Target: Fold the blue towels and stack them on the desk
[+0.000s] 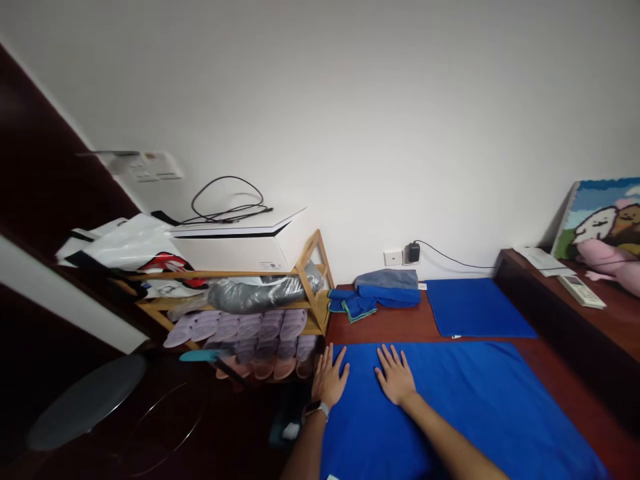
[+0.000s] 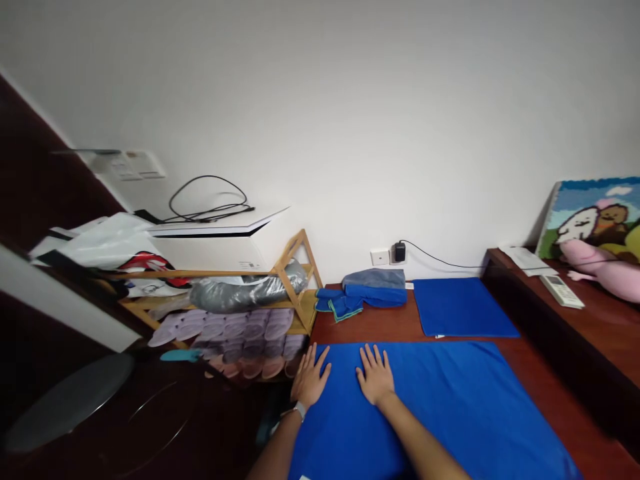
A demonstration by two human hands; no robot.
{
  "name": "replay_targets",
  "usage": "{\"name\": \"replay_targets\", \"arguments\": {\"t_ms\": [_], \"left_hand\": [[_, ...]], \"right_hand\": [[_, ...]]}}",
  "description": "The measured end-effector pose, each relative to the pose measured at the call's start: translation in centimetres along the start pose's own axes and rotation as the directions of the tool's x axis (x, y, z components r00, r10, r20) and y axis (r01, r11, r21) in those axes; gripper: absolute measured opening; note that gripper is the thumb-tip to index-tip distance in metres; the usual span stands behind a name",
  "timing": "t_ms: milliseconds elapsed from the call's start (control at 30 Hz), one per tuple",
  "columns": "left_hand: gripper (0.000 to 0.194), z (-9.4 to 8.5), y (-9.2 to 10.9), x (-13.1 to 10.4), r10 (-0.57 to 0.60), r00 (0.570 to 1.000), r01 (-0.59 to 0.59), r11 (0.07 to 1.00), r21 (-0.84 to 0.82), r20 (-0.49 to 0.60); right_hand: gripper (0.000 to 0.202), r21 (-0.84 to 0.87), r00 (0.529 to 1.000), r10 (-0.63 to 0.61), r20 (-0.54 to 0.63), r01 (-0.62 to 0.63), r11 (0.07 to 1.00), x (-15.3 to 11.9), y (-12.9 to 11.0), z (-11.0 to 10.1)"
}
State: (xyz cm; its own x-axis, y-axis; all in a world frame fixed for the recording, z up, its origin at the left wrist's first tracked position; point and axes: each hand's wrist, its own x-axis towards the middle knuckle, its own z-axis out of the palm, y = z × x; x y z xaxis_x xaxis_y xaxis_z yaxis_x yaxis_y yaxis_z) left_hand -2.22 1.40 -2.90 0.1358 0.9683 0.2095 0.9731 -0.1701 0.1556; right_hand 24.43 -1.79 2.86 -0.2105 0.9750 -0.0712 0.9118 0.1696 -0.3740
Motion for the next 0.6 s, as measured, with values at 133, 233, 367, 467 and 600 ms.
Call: {"name": "replay_targets", "arguments": {"t_ms": [133, 233, 367, 467, 600], "left_hand": [[0.058, 0.0, -0.1, 0.3, -0.007, 1.000, 0.007, 1.000, 0.009, 0.005], [0.058, 0.1, -0.2, 0.4, -0.005, 1.000, 0.005, 1.000, 0.019, 0.013], [0.057, 0.2, -0.2, 0.6, -0.009, 1.000, 0.008, 0.999, 0.037, 0.013], [0.056, 0.2, -0.1, 0.8, -0.011, 1.000, 0.010, 0.999, 0.051, 0.012], [0.057, 0.1, -0.1, 1.0, 0.002, 1.000, -0.002, 0.998, 0.065, 0.002]], "right_hand": [[0.067, 0.001, 0.998, 0.050, -0.028, -0.050, 0.999, 1.0, 2.3, 0.2], [0.070, -0.072, 0.977, 0.202, -0.068, -0.207, 0.976, -1.0, 10.4, -1.1], [0.076, -0.155, 0.854, 0.503, -0.136, -0.519, 0.840, -5.8, 24.0, -4.2], [0.078, -0.128, 0.777, 0.607, -0.166, -0.627, 0.768, -9.1, 31.6, -6.0], [0.079, -0.076, 0.767, 0.601, -0.225, -0.629, 0.774, -11.0, 35.7, -6.4]]}}
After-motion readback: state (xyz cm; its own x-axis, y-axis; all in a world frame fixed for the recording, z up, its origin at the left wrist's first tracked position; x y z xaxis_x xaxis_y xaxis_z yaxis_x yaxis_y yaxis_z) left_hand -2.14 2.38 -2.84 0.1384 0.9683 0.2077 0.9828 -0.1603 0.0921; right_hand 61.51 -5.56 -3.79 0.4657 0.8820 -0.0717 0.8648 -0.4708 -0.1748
